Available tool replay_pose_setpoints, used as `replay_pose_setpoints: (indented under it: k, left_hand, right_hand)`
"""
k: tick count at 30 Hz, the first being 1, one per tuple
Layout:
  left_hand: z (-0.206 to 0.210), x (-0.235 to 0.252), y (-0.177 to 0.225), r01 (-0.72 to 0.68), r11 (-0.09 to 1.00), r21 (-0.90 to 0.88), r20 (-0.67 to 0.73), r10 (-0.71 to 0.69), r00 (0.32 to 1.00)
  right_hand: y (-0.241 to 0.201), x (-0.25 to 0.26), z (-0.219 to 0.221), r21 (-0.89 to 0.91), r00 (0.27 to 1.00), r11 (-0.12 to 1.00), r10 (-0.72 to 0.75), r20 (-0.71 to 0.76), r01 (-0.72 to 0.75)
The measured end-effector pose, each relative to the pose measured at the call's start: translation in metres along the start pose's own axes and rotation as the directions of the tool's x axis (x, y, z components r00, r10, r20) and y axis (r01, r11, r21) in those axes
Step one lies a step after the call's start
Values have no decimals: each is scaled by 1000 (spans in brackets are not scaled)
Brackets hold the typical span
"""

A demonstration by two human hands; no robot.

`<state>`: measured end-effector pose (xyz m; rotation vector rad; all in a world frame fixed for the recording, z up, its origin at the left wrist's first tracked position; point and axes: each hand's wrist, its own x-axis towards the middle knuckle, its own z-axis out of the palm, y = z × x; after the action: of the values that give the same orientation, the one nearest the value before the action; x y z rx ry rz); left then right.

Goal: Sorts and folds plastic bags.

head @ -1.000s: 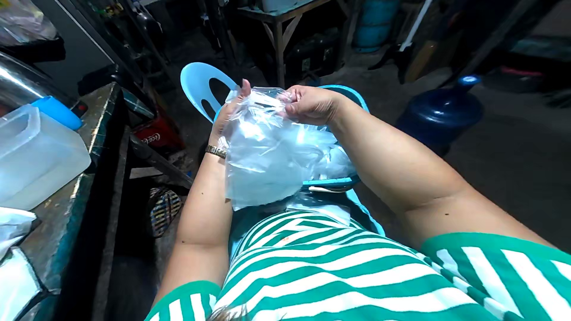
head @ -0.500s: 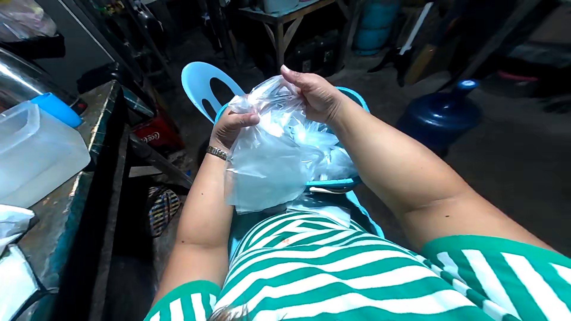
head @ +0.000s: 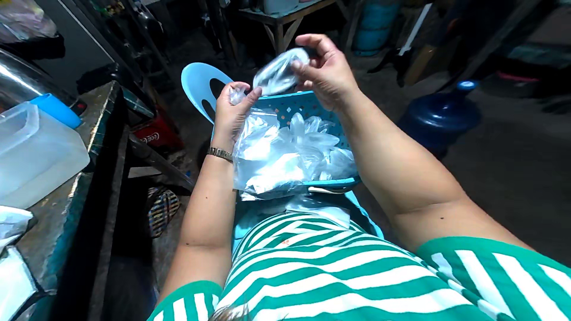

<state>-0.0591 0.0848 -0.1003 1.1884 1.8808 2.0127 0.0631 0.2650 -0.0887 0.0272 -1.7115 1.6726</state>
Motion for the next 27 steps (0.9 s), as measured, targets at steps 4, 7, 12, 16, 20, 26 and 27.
replay_pose_setpoints:
  k: [4,7,12,16,20,26,27]
  left_hand:
    - [-3,-4,7,7,977,-214,52,5,999]
    - [-7,-4,4,13,924,-382,189,64,980]
    - [-10,-7,6,31,961,-276,266,45,963]
    - [-7,-6,3,30,985,-170,347,31,937]
    - [-5,-7,2,34,986,-163,326,21,945]
    - [4,-7,6,103,993,-51,140,-94,986]
    - [6,-8,9,121,992,-31,110,-117,987]
  right_hand:
    - [3,2,-3,-102,994,990,91,-62,-97]
    - [7,-5,2,-454,915,855,363,176,-252]
    - [4,-6,11,-894,898,444,418,139,-68]
    - [2,-8,11,-591,995,806,16,102,47]
    - [1,-15,17,-332,941,939,31,337,88]
    - [-2,-14,15,-516,969,852,47,243,88]
    - [-2,-13,15,-530,971,845,61,231,73]
